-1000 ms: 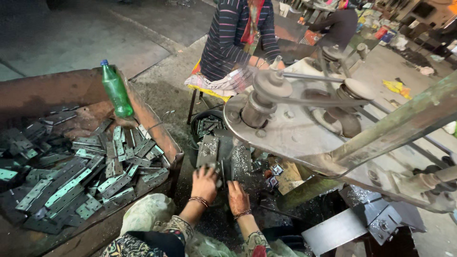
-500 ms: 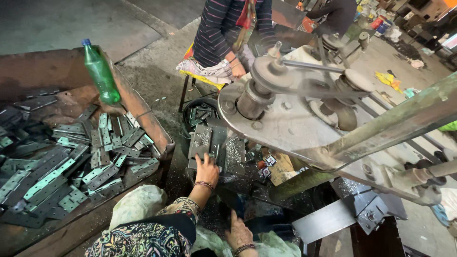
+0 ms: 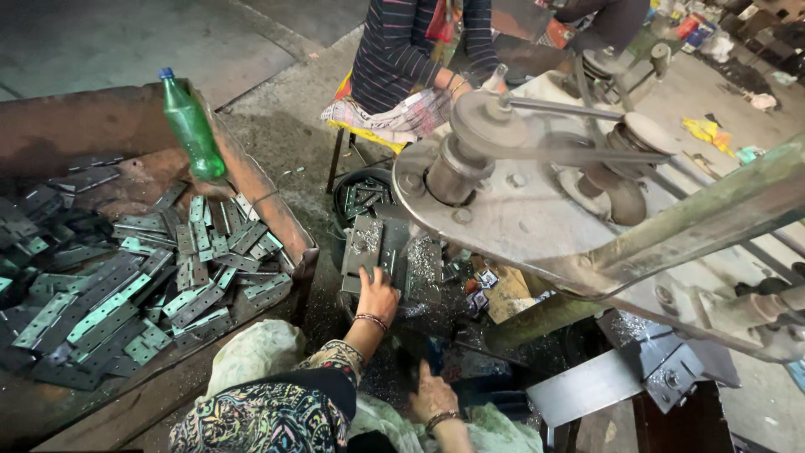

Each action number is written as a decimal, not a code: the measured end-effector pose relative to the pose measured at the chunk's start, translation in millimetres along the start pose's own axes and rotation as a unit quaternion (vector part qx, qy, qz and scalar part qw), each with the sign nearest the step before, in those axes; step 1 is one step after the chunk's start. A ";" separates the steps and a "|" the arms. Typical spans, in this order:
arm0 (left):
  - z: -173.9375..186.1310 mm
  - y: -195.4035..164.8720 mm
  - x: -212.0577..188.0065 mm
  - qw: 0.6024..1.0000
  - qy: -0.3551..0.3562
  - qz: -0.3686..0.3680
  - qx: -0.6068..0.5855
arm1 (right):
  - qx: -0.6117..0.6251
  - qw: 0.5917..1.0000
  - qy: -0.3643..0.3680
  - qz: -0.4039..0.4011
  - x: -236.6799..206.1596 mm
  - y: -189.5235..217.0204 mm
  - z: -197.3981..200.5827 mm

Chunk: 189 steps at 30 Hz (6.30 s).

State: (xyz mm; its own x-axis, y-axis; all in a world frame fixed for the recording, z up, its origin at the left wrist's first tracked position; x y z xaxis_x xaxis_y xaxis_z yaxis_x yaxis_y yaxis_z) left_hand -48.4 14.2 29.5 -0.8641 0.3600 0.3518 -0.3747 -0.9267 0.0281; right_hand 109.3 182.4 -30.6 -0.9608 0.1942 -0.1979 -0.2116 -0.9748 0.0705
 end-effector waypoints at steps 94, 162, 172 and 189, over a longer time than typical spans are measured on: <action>38.2 59.7 18.2 0.997 0.037 0.026 -0.065 | 0.059 0.996 -0.038 -0.058 5.3 -4.1 -69.0; -9.3 1.9 -10.3 0.998 -0.047 -0.033 -0.028 | 0.030 0.999 0.044 0.008 -6.0 22.4 50.7; -8.6 6.4 12.0 0.998 -0.030 -0.046 -0.003 | 0.005 0.999 0.033 0.025 9.5 16.9 43.6; 12.5 22.1 4.0 0.997 -0.052 -0.035 -0.051 | 0.072 0.996 0.009 -0.055 -1.7 -3.9 -80.1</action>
State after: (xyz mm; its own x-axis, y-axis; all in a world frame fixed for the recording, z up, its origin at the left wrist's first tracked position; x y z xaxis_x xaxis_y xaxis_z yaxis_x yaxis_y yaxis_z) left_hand -56.0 -6.1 43.2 -0.7976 0.4052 0.4469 -0.4691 -0.8823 -0.0373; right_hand 126.2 177.1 -108.9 -0.9275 0.2954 -0.2290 -0.3396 -0.9219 0.1866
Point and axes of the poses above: each hand's wrist, its own x-axis towards the middle knuckle, its own z-axis out of the back of the hand, y = z × x, the point moved 1 cm from there along x, towards the middle knuckle, and after that the axes turned 15 degrees about -y, right-handed, at the moved point
